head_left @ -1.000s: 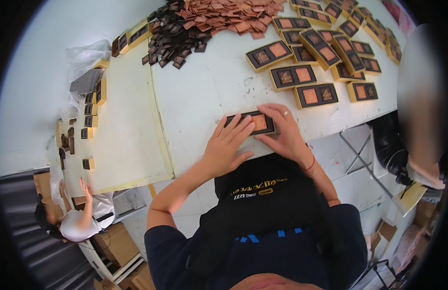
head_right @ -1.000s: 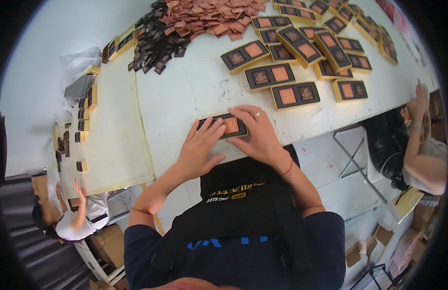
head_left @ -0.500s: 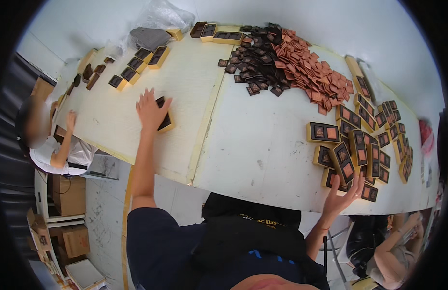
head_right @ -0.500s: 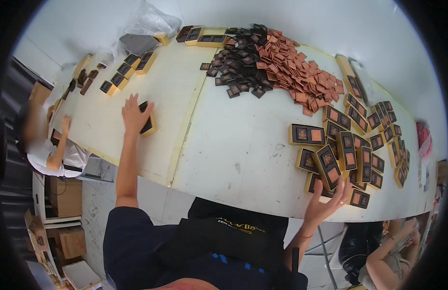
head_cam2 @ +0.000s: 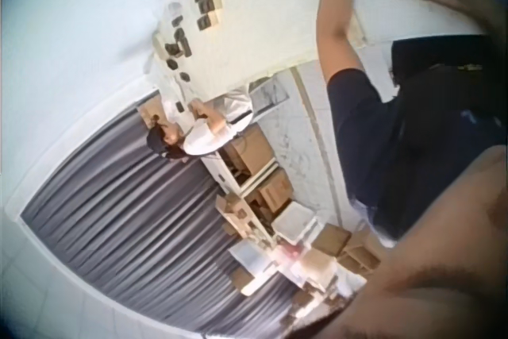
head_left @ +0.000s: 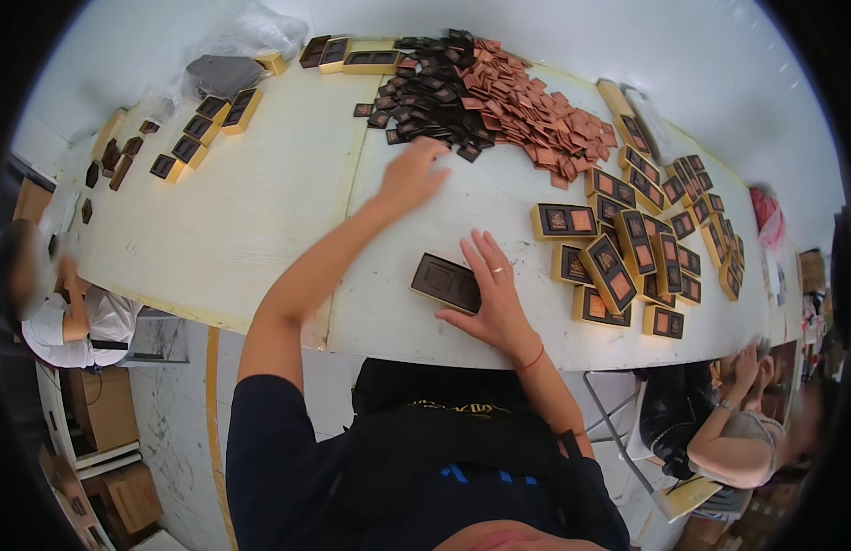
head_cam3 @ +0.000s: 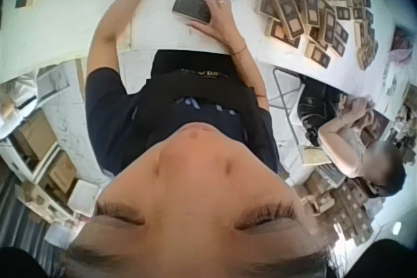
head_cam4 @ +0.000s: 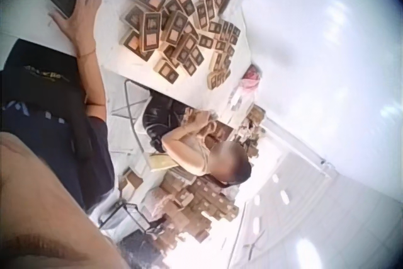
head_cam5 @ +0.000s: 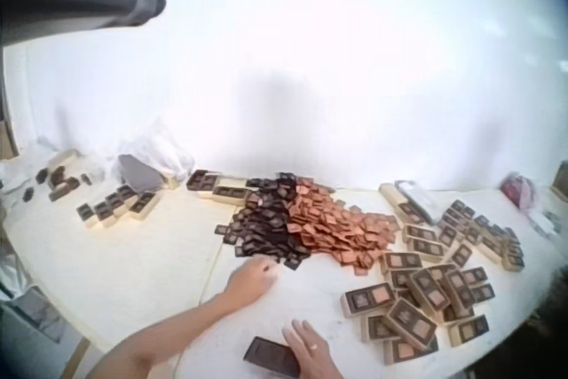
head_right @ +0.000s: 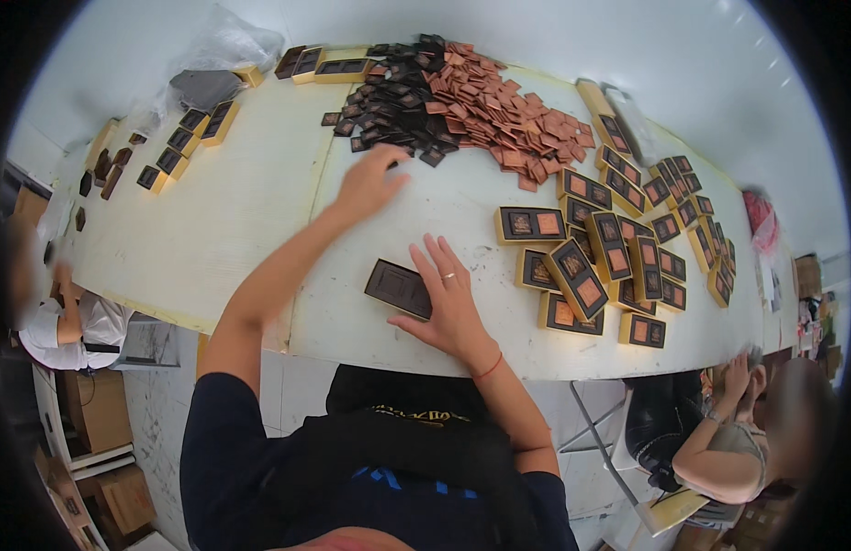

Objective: The person places small square inserts into rectangular compact cases on a table, then closes the cases and stacks them. The person also handles plastic bags and larger chocolate bars, placing them into trays.

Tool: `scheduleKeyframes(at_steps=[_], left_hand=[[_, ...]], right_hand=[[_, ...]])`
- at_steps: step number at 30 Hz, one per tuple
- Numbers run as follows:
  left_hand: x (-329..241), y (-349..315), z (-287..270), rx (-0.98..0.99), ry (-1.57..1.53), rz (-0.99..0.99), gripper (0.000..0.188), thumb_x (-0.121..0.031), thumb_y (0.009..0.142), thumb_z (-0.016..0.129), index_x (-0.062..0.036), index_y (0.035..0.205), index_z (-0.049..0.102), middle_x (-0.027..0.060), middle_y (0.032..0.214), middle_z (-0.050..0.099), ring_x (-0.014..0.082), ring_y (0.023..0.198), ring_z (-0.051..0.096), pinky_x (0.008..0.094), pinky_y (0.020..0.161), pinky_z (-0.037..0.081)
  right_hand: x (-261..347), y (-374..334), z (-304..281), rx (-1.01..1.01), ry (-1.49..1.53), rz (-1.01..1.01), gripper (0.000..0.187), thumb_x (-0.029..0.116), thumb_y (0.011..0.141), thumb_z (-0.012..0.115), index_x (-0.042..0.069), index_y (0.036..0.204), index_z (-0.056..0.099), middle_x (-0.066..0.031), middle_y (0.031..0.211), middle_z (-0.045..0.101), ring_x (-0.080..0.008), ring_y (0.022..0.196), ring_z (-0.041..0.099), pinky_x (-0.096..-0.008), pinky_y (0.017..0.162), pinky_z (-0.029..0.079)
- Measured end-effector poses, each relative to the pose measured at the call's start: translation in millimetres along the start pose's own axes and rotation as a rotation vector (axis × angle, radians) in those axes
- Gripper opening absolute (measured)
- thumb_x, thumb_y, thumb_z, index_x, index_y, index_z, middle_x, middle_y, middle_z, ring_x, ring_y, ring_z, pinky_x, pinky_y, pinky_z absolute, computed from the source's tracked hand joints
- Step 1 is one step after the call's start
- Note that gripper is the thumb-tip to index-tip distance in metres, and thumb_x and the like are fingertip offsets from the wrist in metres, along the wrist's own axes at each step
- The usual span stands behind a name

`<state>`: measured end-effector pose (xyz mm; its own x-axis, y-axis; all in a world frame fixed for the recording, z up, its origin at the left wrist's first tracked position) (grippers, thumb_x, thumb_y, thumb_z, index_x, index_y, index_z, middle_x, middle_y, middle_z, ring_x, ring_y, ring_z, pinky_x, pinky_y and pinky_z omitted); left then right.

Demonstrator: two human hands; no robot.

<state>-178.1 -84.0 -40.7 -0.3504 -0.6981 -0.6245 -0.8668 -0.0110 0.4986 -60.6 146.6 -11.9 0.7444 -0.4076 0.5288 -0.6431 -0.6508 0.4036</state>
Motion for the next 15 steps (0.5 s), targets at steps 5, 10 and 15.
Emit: scheduleKeyframes(at_steps=[5,10,15], left_hand=[[21.5,8.7,10.7,-0.095,0.338,0.08,0.022,-0.014,0.084,0.07,-0.0086,0.105,0.07,0.0075,0.119,0.064,0.0282,0.104,0.063,0.0389,0.083,0.053],[0.6,-36.3,-11.4,0.037,0.203,-0.068,0.036,-0.006,0.083,0.071,-0.01,0.118,0.067,0.0082,0.133,0.057,0.0267,0.101,0.067,0.038,0.084,0.054],[-63.8,-79.9,-58.5,0.123,-0.32,-0.18,0.073,-0.002,0.076,0.077,-0.0094,0.142,0.045,0.0125,0.138,0.053,0.0234,0.105,0.067,0.0376,0.096,0.049]], right_hand=[[-5.2,-7.1,3.3,-0.003,0.032,0.056,0.083,0.028,0.072,0.085,0.006,0.142,0.047,-0.017,0.125,0.055,-0.0358,0.119,0.051,-0.0446,0.102,0.04],[-7.4,-11.5,4.6,-0.009,0.024,0.064,0.074,0.021,0.074,0.082,0.005,0.138,0.049,-0.0169,0.123,0.055,-0.0358,0.115,0.051,-0.0456,0.1,0.04],[-6.4,-15.0,5.2,-0.01,0.027,0.084,0.074,0.019,0.073,0.081,0.008,0.139,0.049,-0.017,0.127,0.056,-0.0364,0.125,0.048,-0.0471,0.106,0.035]])
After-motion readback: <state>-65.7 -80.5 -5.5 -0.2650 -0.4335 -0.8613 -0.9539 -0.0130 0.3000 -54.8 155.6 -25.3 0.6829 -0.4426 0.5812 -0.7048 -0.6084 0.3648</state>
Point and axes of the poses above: each hand's wrist, its own y-axis towards the middle knuckle, its own z-axis out of the palm, x = y × z, the point moved 2 cm from there along y, towards the middle knuckle
